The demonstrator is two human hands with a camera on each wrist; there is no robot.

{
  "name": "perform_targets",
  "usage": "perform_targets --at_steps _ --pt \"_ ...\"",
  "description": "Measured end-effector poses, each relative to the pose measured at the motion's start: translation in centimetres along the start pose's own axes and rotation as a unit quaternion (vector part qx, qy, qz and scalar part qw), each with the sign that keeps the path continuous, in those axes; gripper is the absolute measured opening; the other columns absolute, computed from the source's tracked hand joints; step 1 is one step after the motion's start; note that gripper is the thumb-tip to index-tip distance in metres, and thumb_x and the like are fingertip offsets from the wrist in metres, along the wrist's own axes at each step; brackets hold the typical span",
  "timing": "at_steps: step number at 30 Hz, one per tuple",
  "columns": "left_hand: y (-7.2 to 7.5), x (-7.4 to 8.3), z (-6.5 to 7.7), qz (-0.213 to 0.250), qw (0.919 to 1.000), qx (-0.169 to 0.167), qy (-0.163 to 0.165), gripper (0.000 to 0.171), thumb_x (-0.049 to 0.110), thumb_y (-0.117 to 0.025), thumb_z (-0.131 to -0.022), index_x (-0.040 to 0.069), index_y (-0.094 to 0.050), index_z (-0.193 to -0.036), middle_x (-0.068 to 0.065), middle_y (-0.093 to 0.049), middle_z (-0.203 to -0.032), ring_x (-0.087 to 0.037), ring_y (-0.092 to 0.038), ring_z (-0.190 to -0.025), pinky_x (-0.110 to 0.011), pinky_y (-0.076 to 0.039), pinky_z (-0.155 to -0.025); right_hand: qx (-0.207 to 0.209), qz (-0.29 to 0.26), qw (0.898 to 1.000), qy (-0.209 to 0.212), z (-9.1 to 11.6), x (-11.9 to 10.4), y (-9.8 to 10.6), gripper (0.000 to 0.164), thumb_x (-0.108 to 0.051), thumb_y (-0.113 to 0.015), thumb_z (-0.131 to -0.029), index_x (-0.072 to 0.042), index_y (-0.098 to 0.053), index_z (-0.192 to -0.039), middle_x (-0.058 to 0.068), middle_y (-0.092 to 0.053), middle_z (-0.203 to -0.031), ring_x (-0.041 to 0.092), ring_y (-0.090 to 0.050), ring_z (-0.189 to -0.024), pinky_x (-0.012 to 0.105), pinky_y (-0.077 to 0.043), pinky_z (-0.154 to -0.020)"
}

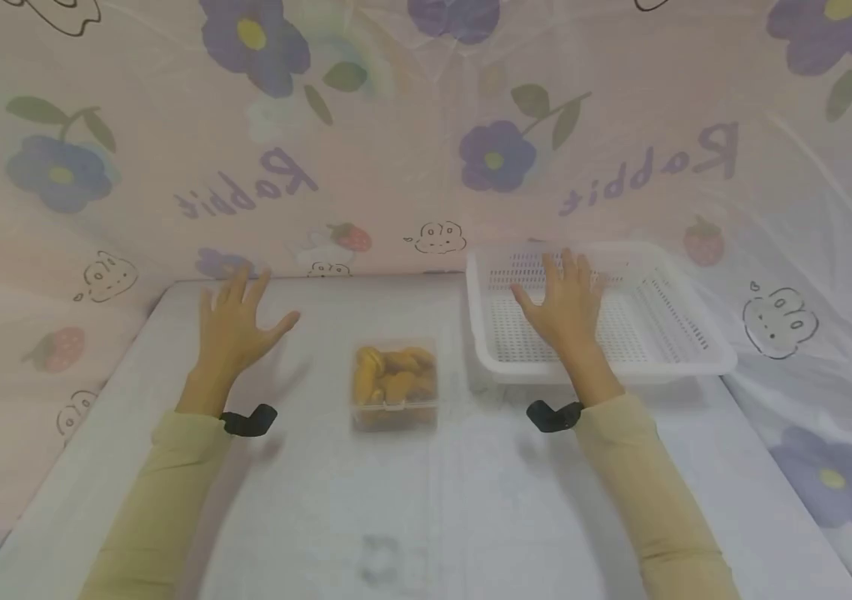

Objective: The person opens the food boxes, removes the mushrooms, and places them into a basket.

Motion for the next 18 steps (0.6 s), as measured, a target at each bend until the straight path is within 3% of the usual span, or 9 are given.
perform_targets --at_steps 5,9,11,15,18 --pt "0.2 0.6 1.1 0.036 0.9957 0.074 -0.041 0.065 0.045 -0.058 -0.091 0.011 -0.043 -0.144 -0.015 -0.043 -0.151 -0.037 -0.041 -0.138 -0.063 -0.024 -0.117 0.077 -0.068 0.993 0.065 0.7 -1.1 0.2 0.058 -0.031 -0.063 -0.091 0.005 -0.049 -0.134 0.029 -0.041 -0.146 0.048 -0.033 -0.138 0.065 -0.025 -0.115" --pt "0.3 1.6 2.3 0.107 0.9821 0.128 -0.088 0.052 0.027 -0.066 -0.089 0.003 -0.055 -0.133 -0.019 -0.058 -0.137 -0.037 -0.051 -0.129 -0.060 -0.035 -0.113 0.107 -0.106 0.981 0.121 1.9 -2.5 0.1 0.051 -0.019 -0.068 -0.088 0.007 -0.052 -0.129 0.029 -0.047 -0.141 0.047 -0.041 -0.133 0.060 -0.035 -0.112" --pt "-0.1 2.1 3.0 0.163 0.9741 0.117 -0.104 0.050 0.022 -0.067 -0.088 0.001 -0.055 -0.133 -0.019 -0.058 -0.136 -0.037 -0.051 -0.129 -0.058 -0.037 -0.112 0.111 -0.120 0.976 0.146 2.9 -3.4 -0.1 0.051 -0.016 -0.070 -0.086 0.007 -0.053 -0.128 0.029 -0.049 -0.139 0.046 -0.044 -0.131 0.059 -0.039 -0.109" --pt "-1.4 3.1 4.6 0.267 0.9554 0.056 -0.113 0.054 0.016 -0.067 -0.089 0.001 -0.050 -0.138 -0.019 -0.050 -0.145 -0.036 -0.045 -0.136 -0.055 -0.036 -0.114 0.118 -0.141 0.965 0.189 4.8 -5.1 -0.6 0.051 -0.014 -0.073 -0.084 0.007 -0.055 -0.127 0.027 -0.053 -0.135 0.042 -0.050 -0.126 0.056 -0.046 -0.103" --pt "-2.3 3.8 5.6 0.317 0.9409 0.023 -0.116 0.057 0.015 -0.067 -0.089 0.004 -0.046 -0.141 -0.016 -0.045 -0.150 -0.035 -0.040 -0.140 -0.054 -0.034 -0.116 0.121 -0.149 0.958 0.213 5.9 -6.1 -1.0 0.050 -0.012 -0.075 -0.081 0.006 -0.057 -0.125 0.025 -0.056 -0.132 0.040 -0.053 -0.123 0.053 -0.049 -0.101"
Point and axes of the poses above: each hand's wrist, its own z-axis away from the middle knuckle, its own y-axis out of the back of the hand, x = y × z, the point moved 4 cm from there along -z, towards the middle knuckle
